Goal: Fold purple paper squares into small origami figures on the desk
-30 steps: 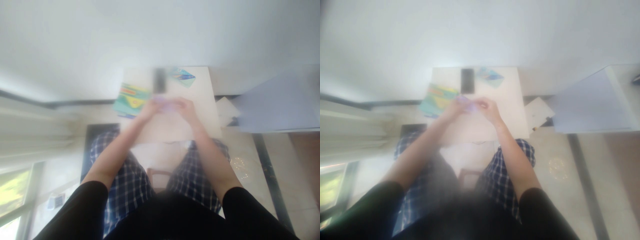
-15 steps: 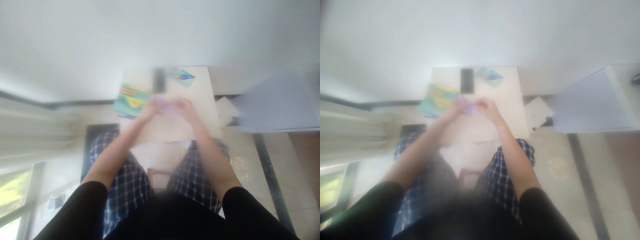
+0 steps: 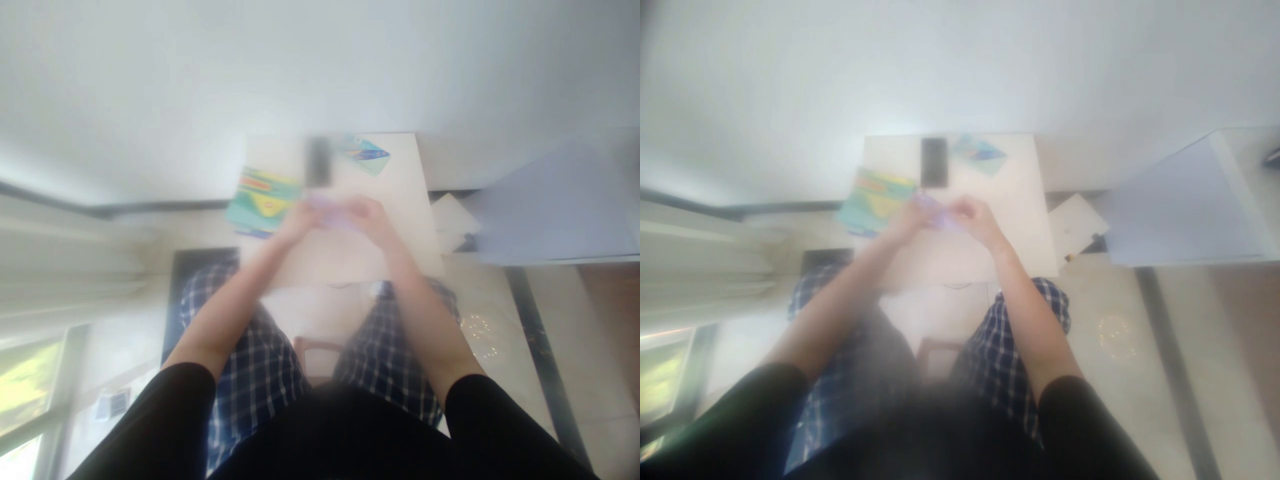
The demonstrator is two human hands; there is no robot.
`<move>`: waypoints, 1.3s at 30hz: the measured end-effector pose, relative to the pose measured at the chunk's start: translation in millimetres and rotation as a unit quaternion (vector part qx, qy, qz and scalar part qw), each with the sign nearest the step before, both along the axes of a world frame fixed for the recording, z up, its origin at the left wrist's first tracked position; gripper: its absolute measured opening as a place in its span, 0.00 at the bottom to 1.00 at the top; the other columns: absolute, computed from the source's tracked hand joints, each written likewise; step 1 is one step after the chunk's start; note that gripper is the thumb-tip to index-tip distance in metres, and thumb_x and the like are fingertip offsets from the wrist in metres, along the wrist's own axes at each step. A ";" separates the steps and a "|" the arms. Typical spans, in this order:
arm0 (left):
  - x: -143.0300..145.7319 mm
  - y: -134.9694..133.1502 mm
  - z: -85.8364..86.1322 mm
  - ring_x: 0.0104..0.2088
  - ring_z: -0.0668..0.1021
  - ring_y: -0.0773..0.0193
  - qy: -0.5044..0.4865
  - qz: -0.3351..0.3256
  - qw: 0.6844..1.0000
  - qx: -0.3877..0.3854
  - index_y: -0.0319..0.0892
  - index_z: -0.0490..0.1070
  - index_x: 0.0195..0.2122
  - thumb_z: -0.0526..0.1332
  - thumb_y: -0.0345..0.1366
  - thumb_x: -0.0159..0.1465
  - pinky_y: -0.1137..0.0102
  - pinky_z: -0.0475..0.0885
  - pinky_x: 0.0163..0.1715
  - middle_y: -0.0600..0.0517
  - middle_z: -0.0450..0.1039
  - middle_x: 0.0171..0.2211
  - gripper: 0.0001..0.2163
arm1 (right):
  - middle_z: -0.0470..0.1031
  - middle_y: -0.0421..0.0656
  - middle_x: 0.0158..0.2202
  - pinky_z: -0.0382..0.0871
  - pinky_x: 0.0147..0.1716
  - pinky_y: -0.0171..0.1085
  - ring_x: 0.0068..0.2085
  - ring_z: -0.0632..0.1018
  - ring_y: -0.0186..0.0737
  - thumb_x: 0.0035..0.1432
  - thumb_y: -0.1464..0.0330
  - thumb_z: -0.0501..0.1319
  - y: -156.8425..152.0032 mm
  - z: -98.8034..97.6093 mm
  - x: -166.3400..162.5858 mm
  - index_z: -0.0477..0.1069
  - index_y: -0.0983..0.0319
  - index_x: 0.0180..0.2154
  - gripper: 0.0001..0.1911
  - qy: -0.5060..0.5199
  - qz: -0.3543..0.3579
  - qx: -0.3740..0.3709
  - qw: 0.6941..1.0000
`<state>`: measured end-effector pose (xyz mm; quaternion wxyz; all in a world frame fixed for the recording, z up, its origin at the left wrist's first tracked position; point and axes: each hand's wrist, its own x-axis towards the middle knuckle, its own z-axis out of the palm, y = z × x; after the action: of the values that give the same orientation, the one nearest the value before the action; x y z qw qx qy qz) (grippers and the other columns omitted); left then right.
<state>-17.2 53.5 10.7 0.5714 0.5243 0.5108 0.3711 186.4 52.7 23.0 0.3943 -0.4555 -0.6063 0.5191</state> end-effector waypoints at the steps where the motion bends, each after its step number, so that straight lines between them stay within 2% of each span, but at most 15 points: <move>1: 0.0 -0.2 1.1 0.38 0.83 0.59 0.000 0.000 1.000 0.000 0.38 0.79 0.36 0.70 0.49 0.56 0.66 0.82 0.40 0.48 0.81 0.35 0.18 | 0.81 0.43 0.35 0.75 0.45 0.44 0.39 0.80 0.42 0.44 0.52 0.72 0.0 -0.4 -0.1 0.77 0.61 0.34 0.21 0.001 0.000 -0.003 1.000; 11: 2.2 -0.8 3.8 0.39 0.83 0.57 0.012 -0.015 1.000 -0.005 0.38 0.80 0.34 0.69 0.48 0.56 0.63 0.81 0.44 0.48 0.81 0.34 0.16 | 0.82 0.44 0.36 0.75 0.39 0.40 0.36 0.80 0.40 0.46 0.50 0.71 -0.2 -1.5 -1.5 0.79 0.62 0.35 0.22 -0.019 0.000 -0.035 0.999; 17: 3.2 -2.6 2.6 0.38 0.83 0.56 -0.014 -0.011 1.000 -0.024 0.39 0.80 0.35 0.70 0.48 0.57 0.61 0.82 0.41 0.48 0.81 0.33 0.15 | 0.83 0.45 0.34 0.76 0.44 0.44 0.38 0.81 0.43 0.45 0.50 0.71 -0.4 -3.8 -2.1 0.79 0.62 0.32 0.22 -0.048 -0.022 0.000 0.999; 22: 0.8 -1.9 5.9 0.40 0.83 0.54 0.033 -0.015 0.999 0.010 0.40 0.80 0.32 0.70 0.46 0.56 0.63 0.81 0.44 0.48 0.81 0.30 0.13 | 0.83 0.45 0.35 0.76 0.45 0.44 0.39 0.81 0.43 0.47 0.49 0.70 -1.9 -6.2 -5.3 0.79 0.62 0.34 0.22 -0.075 -0.024 0.009 0.997; 27: -0.5 -2.6 4.8 0.42 0.83 0.53 0.071 0.007 0.997 0.020 0.40 0.79 0.30 0.67 0.45 0.58 0.61 0.79 0.47 0.46 0.82 0.33 0.12 | 0.81 0.42 0.30 0.78 0.37 0.40 0.32 0.82 0.41 0.54 0.46 0.64 -2.3 -13.0 -5.2 0.78 0.61 0.33 0.24 -0.131 0.006 -0.034 0.991; 29: 1.3 -3.5 2.1 0.44 0.83 0.54 0.075 0.023 0.997 0.027 0.40 0.80 0.32 0.66 0.44 0.59 0.63 0.77 0.49 0.46 0.83 0.37 0.12 | 0.81 0.42 0.29 0.77 0.35 0.40 0.31 0.82 0.42 0.56 0.47 0.63 -1.8 -16.0 -3.8 0.78 0.61 0.33 0.23 -0.154 -0.006 -0.022 0.988; 33: 6.4 -2.5 -4.4 0.47 0.82 0.56 0.057 0.073 0.995 0.037 0.43 0.79 0.43 0.68 0.43 0.58 0.65 0.77 0.49 0.48 0.82 0.44 0.14 | 0.81 0.42 0.29 0.76 0.35 0.39 0.33 0.82 0.43 0.57 0.50 0.63 -0.8 -19.2 -1.6 0.79 0.60 0.33 0.20 -0.150 -0.032 0.010 0.988; 39: 7.2 0.1 -7.2 0.46 0.82 0.54 0.014 0.072 0.997 -0.028 0.43 0.80 0.43 0.65 0.51 0.60 0.66 0.79 0.44 0.47 0.82 0.43 0.18 | 0.80 0.41 0.27 0.75 0.36 0.38 0.36 0.82 0.44 0.56 0.47 0.63 -2.0 -16.0 -3.5 0.80 0.61 0.31 0.23 -0.129 -0.043 0.046 0.990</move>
<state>-10.0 53.6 3.4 0.5505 0.4752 0.5651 0.3898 182.9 50.6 7.0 0.3554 -0.5259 -0.6547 0.4105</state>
